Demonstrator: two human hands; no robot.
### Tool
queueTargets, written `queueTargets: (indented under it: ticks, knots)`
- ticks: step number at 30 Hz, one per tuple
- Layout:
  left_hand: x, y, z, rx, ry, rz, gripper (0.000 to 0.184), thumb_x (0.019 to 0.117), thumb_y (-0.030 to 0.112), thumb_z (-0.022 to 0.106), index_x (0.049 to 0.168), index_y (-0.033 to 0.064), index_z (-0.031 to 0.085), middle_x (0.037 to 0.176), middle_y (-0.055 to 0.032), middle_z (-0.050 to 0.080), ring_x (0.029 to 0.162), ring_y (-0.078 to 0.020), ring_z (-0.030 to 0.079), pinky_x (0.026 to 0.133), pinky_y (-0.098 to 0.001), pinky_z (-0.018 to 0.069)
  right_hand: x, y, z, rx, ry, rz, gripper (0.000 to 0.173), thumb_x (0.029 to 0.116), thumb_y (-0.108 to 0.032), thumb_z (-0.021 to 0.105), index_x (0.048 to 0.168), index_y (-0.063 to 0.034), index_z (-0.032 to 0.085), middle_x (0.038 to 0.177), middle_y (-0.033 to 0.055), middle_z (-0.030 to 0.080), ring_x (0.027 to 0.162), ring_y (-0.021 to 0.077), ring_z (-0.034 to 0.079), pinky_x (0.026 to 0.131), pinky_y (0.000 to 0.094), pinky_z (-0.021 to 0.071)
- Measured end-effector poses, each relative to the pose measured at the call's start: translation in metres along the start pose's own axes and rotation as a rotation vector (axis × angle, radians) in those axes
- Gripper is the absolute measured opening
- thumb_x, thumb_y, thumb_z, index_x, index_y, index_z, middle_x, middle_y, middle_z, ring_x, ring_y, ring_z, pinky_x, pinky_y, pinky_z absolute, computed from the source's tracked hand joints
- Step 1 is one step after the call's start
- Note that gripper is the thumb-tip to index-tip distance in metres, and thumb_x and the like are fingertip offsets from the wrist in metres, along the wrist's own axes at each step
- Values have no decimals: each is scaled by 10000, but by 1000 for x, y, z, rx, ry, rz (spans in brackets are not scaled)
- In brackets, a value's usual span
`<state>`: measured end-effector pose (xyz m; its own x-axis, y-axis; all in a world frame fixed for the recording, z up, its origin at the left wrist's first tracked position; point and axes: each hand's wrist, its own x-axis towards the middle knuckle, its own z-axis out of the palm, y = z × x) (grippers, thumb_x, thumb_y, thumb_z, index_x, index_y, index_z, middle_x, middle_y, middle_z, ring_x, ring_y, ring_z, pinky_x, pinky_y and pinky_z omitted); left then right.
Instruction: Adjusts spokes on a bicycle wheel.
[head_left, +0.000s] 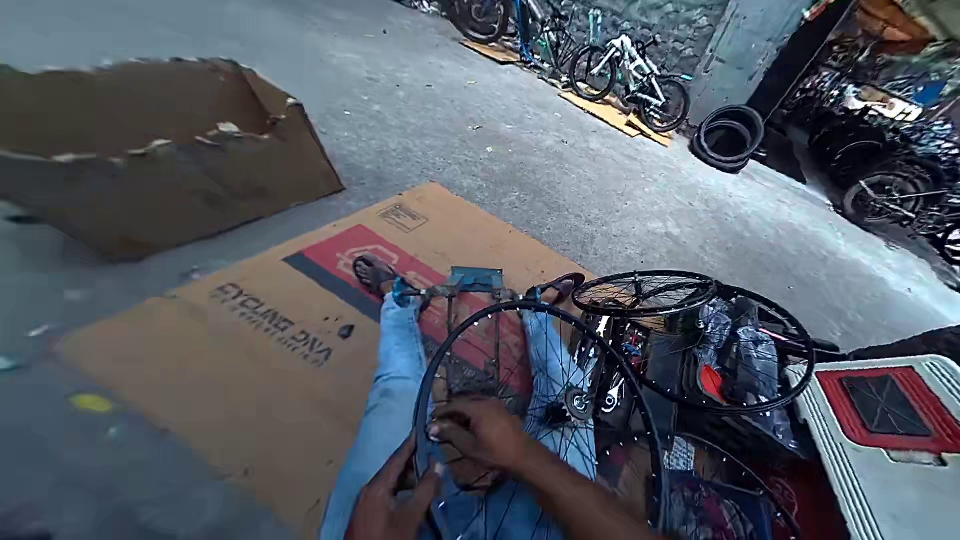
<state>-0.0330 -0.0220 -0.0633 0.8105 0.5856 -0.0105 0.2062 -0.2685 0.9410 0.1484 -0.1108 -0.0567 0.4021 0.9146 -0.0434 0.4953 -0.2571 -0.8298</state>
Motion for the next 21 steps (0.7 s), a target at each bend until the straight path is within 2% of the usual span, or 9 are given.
queueTargets:
  ticks: [3,5,7,9,12,15,17,19,21]
  knots:
    - [-7,-6,2,-28,37,-44,641,929,311,666,1478,19,512,1108,-56,728,846,-85,689,769,-296,600,-9,10,-5,17,-192,-96,516,994,-347,686,1427,-80,601,989,116,735,841,214,703,838,466,598]
    - [-8,-8,-1,-90,2,-51,649,942,316,685,1505,56,492,1061,-15,728,842,-97,684,774,-288,596,-11,15,-1,-67,-120,-206,453,1002,-285,677,1398,-71,626,1008,97,752,849,205,724,826,462,617]
    - [-13,-13,-4,-118,-24,-68,666,956,326,683,1540,95,461,994,-2,716,799,-113,665,755,-279,585,-14,16,8,-173,-70,-284,428,1037,-331,614,1368,-64,656,1042,69,763,888,183,738,825,433,621]
    - [-15,-15,-6,-140,-31,-84,682,960,325,684,1558,110,438,970,-6,701,765,-124,648,727,-276,577,-10,15,11,-210,-52,-295,368,1071,-355,526,1240,-103,734,955,29,764,825,160,734,744,421,619]
    - [-16,-14,-8,-164,-35,-91,676,960,312,685,1556,106,441,971,-12,691,761,-128,643,714,-273,574,2,5,3,-50,-196,-108,364,1095,-349,476,982,-141,752,767,-21,708,649,126,657,615,413,569]
    - [-13,-13,-7,-173,-45,-94,676,960,311,687,1556,111,439,985,-19,697,779,-143,654,729,-289,583,27,2,-12,179,-518,222,471,1122,-393,400,974,-92,730,821,5,757,662,153,681,669,419,567]
    - [-12,-12,-5,-176,-42,-92,683,950,289,698,1556,112,437,963,-15,697,785,-149,663,739,-294,592,21,1,-12,190,-460,197,429,1121,-369,413,1015,-104,732,817,2,755,658,147,684,663,406,580]
    - [-8,-11,-4,-189,-40,-87,721,925,296,718,1559,119,424,969,-14,697,794,-153,666,740,-298,591,6,-1,-8,56,-245,7,317,1109,-302,455,1101,-132,723,762,-17,726,600,130,667,598,391,592]
    - [-5,-7,-2,-211,-45,-97,768,891,254,734,1562,126,383,1002,-26,701,828,-161,679,758,-306,596,3,3,-5,-63,-151,-103,288,1100,-279,472,1187,-140,708,733,-12,699,587,143,658,580,420,581]
